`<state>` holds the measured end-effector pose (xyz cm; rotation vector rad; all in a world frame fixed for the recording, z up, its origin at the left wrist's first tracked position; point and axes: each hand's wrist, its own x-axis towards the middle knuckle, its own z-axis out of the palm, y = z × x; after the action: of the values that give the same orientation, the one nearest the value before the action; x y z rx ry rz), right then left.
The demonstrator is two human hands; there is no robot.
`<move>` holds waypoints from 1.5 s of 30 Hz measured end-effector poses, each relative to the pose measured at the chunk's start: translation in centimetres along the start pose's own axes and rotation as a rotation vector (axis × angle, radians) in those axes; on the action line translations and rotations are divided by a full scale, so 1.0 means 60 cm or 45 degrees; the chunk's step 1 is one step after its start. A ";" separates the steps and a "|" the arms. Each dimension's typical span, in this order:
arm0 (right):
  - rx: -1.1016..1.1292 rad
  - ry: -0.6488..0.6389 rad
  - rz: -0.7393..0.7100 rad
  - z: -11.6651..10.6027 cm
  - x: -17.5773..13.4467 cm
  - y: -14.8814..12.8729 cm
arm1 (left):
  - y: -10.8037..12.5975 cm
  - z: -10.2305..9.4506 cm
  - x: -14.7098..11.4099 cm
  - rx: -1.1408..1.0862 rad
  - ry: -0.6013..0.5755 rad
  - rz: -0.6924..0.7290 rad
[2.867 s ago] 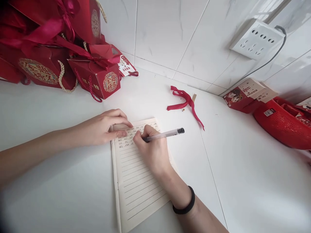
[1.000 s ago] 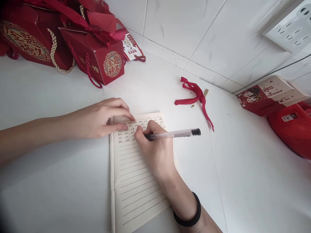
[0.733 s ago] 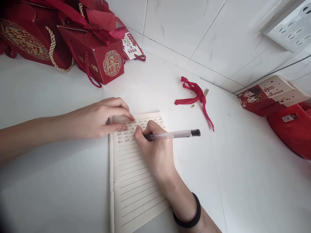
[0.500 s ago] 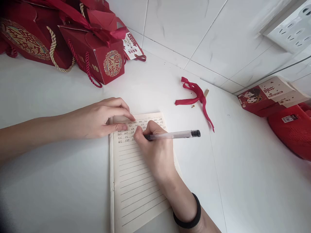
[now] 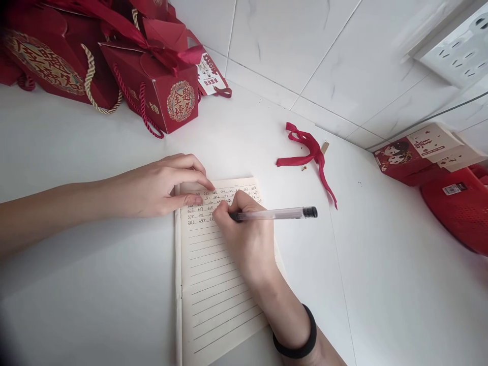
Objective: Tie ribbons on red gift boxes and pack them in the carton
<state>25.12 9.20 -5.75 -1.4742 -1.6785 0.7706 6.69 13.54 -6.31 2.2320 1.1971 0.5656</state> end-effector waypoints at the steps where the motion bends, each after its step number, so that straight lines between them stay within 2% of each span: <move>1: 0.000 0.000 -0.001 0.000 0.000 0.000 | 0.000 0.000 0.000 -0.004 0.001 0.001; 12: 0.057 -0.015 0.029 0.003 0.002 0.004 | -0.002 0.001 0.001 0.002 -0.017 0.017; 20: 0.497 0.090 0.222 -0.010 0.022 0.027 | 0.000 0.001 -0.008 0.015 -0.002 0.068; 23: 0.500 0.238 0.239 -0.027 0.036 0.028 | -0.007 0.004 -0.008 -0.002 0.020 0.074; 27: 0.277 0.468 0.244 -0.058 0.033 0.019 | -0.018 0.008 -0.008 -0.050 0.083 0.038; 30: 0.126 0.682 0.155 -0.063 0.023 0.014 | -0.019 0.011 -0.014 -0.038 0.153 0.027; 32: 0.030 0.735 -0.025 -0.049 0.022 0.010 | -0.018 0.011 -0.024 -0.039 0.226 0.027; 36: -0.284 0.497 -0.483 0.018 0.034 -0.020 | -0.025 0.000 -0.053 -0.057 0.475 0.010; 42: -0.855 0.057 -0.642 0.147 0.038 -0.100 | -0.075 -0.054 -0.102 -0.139 0.917 -0.162; 45: -0.920 0.017 -0.684 0.175 0.034 -0.129 | -0.098 -0.078 -0.123 -0.173 1.058 -0.247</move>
<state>12.05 10.46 -4.53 -1.3349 -2.3320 -0.1660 -3.53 11.23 -7.27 1.7559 1.6638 1.5253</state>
